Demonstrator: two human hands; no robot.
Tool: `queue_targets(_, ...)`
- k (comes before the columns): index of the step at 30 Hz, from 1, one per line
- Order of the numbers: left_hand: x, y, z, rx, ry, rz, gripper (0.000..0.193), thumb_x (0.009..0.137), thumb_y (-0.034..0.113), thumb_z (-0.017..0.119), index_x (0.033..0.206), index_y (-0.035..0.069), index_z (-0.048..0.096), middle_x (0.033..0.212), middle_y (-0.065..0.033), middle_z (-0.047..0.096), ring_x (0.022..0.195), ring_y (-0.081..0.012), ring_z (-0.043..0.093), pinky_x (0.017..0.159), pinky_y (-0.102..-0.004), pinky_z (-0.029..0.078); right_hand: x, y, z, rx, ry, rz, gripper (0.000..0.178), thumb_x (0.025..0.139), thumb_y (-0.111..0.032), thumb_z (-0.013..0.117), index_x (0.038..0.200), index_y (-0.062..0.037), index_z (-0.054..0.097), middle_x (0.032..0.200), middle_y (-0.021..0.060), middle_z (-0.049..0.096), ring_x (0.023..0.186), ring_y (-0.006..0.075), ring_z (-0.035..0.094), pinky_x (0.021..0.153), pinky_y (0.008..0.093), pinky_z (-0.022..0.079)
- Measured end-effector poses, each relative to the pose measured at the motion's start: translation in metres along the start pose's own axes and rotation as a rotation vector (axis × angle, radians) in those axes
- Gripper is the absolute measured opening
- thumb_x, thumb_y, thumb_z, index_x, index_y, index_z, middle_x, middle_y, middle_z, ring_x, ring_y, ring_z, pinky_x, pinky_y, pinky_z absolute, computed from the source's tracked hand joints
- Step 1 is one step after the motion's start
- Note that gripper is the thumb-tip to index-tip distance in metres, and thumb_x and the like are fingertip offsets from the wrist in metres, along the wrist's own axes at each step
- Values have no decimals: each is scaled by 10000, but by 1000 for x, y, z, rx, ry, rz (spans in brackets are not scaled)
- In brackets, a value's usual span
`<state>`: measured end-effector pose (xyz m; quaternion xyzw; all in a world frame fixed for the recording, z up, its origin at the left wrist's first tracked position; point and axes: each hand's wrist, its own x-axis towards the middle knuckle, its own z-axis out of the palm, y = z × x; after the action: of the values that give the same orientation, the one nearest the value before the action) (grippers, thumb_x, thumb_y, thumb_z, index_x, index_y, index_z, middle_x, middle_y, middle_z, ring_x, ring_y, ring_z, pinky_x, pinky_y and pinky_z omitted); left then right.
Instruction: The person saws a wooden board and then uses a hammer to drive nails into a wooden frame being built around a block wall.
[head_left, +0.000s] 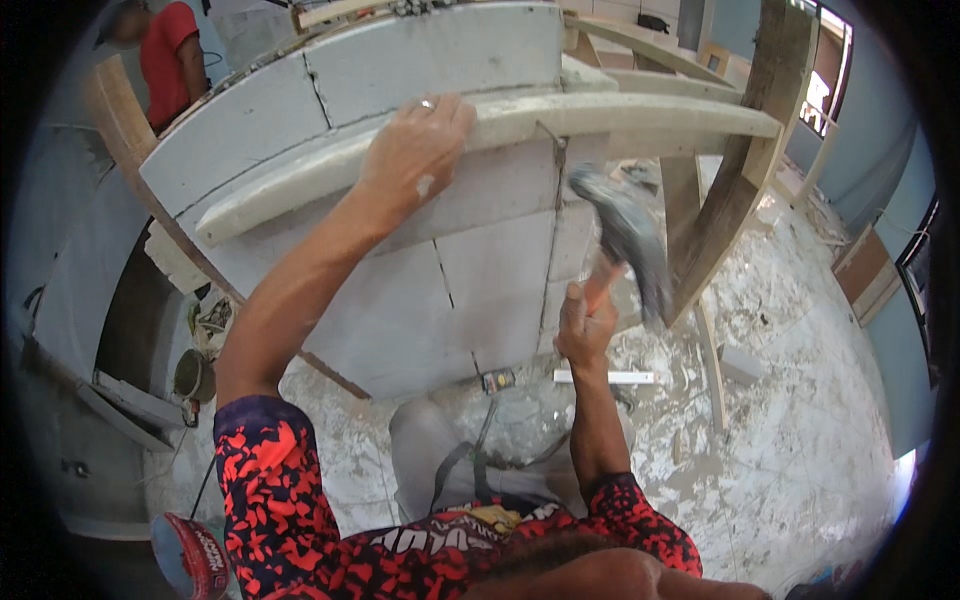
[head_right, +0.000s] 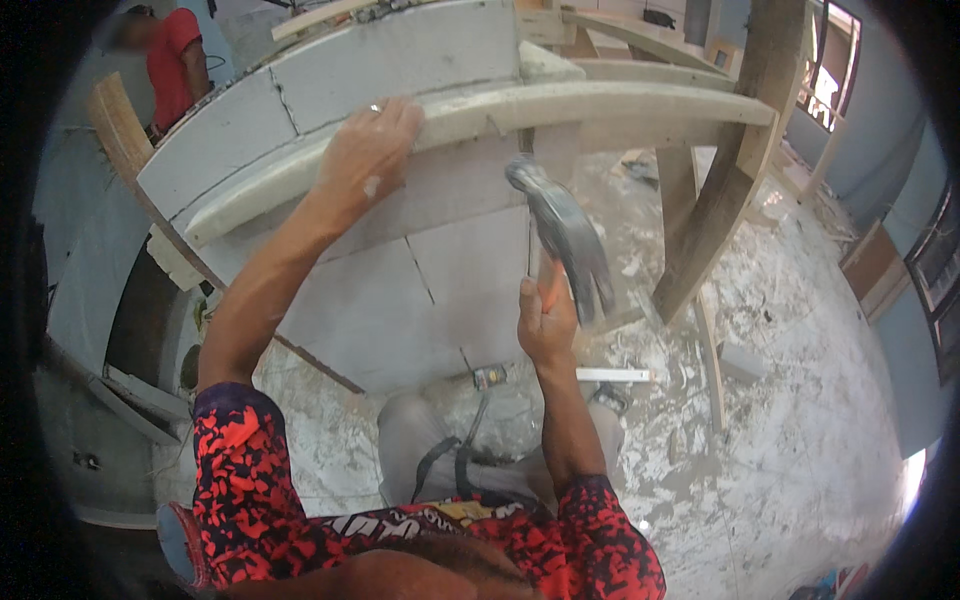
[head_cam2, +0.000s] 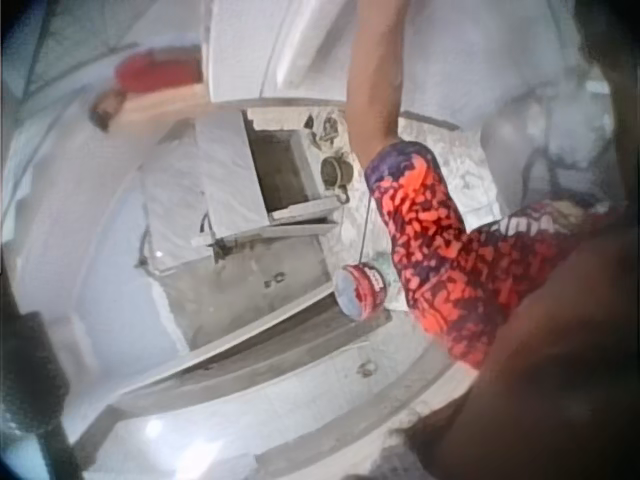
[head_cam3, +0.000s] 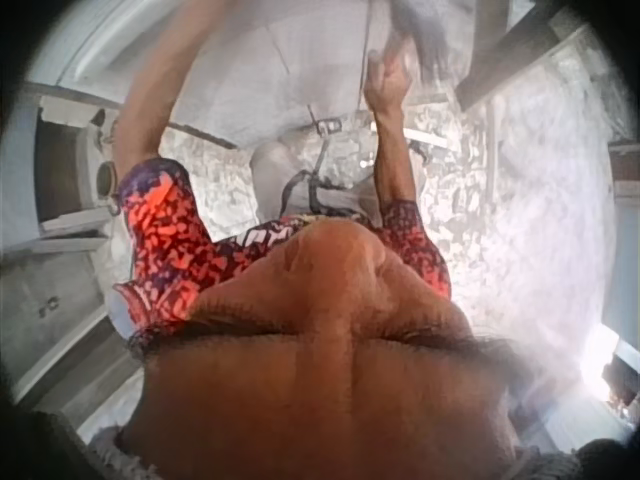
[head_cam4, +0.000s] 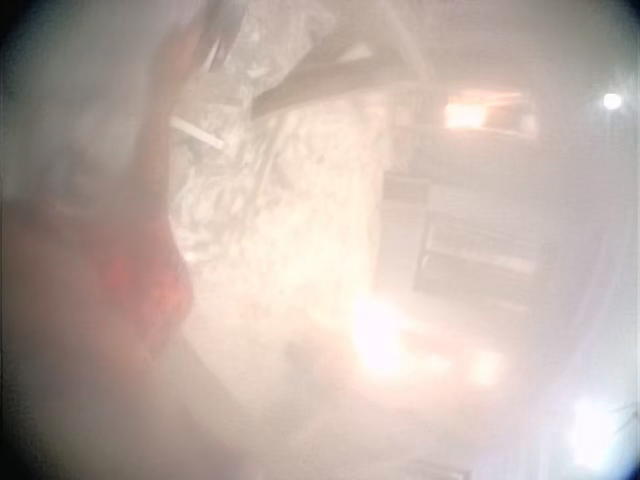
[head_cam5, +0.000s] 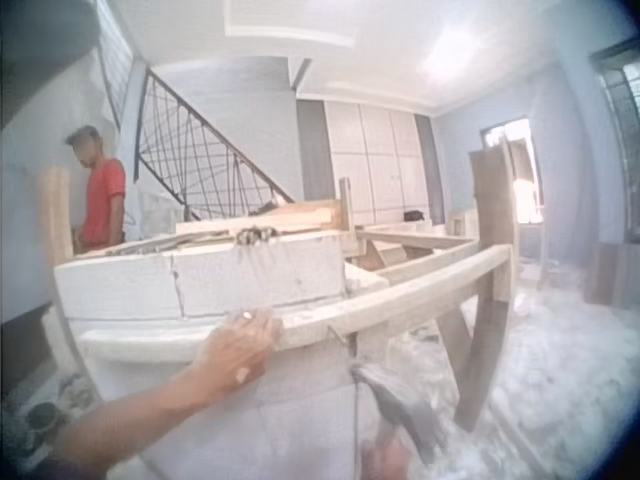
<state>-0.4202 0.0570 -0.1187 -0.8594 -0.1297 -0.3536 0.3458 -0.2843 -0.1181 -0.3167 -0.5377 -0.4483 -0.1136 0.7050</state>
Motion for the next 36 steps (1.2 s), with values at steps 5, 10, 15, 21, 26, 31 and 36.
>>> queue_targets(5, -4, -2, -3, -17, -31, 8, 179, 734, 20, 548, 909, 16, 511, 905, -122, 579, 885, -299, 597, 761, -388, 495, 15, -46, -24, 540, 131, -418, 693, 954, -598, 342, 509, -68, 310, 479, 23, 385, 438, 136, 369, 455, 297, 429)
queue_targets(10, 1, 4, 4, -36, 49, 24, 160, 739, 16, 538, 896, 19, 506, 917, -130, 579, 890, -299, 601, 756, -387, 496, 18, 16, 2, -313, -12, -262, 436, 946, -420, 431, 712, -53, 423, 630, 83, 470, 585, 207, 449, 574, 340, 413)
queue_targets(15, 0, 4, 1, -23, -50, -5, 170, 748, 15, 536, 916, 16, 509, 958, -143, 577, 903, -306, 599, 764, -388, 502, -8, 31, -9, -60, -121, -98, 193, 938, -201, 519, 1020, -31, 560, 822, 155, 592, 761, 315, 568, 758, 370, 465)
queue_targets(21, -7, -1, -3, 25, -26, -2, 150, 756, 24, 547, 903, 22, 514, 941, -132, 577, 910, -283, 603, 777, -377, 504, 21, -28, -5, 519, 107, -529, 297, 970, -231, 492, 730, -58, 470, 593, 41, 493, 496, 164, 424, 501, 329, 383)
queue_targets(26, 5, 2, 1, -13, -64, -12, 174, 747, 27, 554, 915, 20, 510, 945, -134, 574, 920, -290, 595, 776, -384, 501, 15, 29, 14, -269, 4, -303, 248, 951, -210, 525, 799, -15, 518, 687, 70, 521, 648, 242, 513, 719, 377, 496)
queue_targets(31, -1, 4, -2, -16, -100, -44, 152, 760, 26, 539, 908, 21, 506, 932, -130, 571, 902, -294, 593, 770, -386, 495, -3, -22, -25, 180, -74, -205, 446, 976, -320, 460, 628, -42, 434, 567, 59, 468, 533, 181, 446, 614, 348, 437)
queue_targets(36, -4, -1, 0, -25, 31, 10, 158, 744, 33, 544, 895, 19, 497, 911, -128, 565, 892, -300, 591, 746, -387, 496, 38, -49, -17, -507, -582, 127, 227, 922, -241, 507, 987, -26, 539, 799, 139, 581, 780, 297, 558, 711, 351, 467)
